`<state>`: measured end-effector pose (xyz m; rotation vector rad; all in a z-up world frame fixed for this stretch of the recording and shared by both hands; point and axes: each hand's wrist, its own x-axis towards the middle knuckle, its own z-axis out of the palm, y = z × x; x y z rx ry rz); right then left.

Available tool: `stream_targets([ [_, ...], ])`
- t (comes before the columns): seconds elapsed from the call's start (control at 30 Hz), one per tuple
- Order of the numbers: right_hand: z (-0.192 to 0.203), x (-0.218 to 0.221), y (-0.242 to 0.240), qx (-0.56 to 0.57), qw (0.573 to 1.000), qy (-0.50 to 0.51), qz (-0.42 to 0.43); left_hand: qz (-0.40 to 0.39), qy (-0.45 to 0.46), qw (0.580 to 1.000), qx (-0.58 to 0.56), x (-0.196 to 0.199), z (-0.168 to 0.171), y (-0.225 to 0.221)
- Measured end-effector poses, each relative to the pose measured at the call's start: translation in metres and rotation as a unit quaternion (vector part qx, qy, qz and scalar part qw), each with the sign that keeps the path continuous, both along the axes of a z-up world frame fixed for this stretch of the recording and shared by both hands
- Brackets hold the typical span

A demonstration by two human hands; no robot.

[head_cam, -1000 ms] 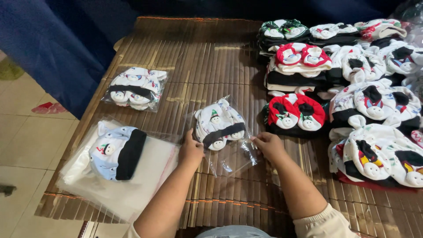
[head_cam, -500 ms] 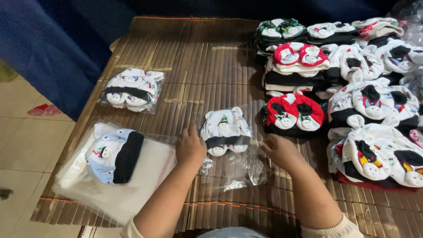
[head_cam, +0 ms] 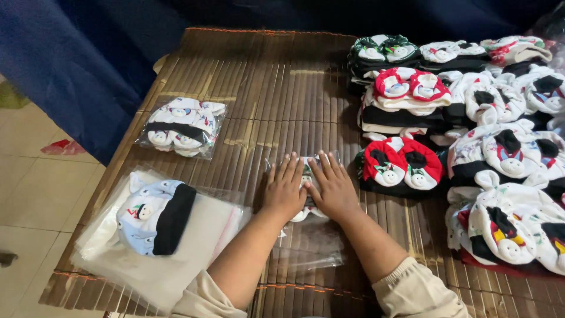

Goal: The person places baby garment sets, including a hat and matching booties, into clear plastic bags.

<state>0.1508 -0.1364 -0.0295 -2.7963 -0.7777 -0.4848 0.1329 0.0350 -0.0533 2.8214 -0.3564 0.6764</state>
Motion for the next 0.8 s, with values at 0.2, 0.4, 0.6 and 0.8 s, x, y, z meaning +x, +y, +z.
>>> stream_targets([
  [0.2,-0.013,0.006,-0.004,0.001,1.000,0.031,0.004,0.005,-0.017,1.000,-0.021,-0.002,-0.004,-0.003],
  [0.4,-0.014,0.007,-0.002,-0.033,0.994,0.106,-0.020,0.010,0.048,0.999,-0.019,0.001,-0.013,-0.003],
  [0.6,-0.013,0.008,-0.002,-0.043,0.988,0.147,-0.032,0.018,0.084,0.996,-0.016,0.003,-0.013,-0.006],
  [0.8,-0.008,0.008,-0.002,-0.030,0.985,0.165,-0.030,0.019,0.055,0.998,-0.008,0.004,-0.017,-0.005],
])
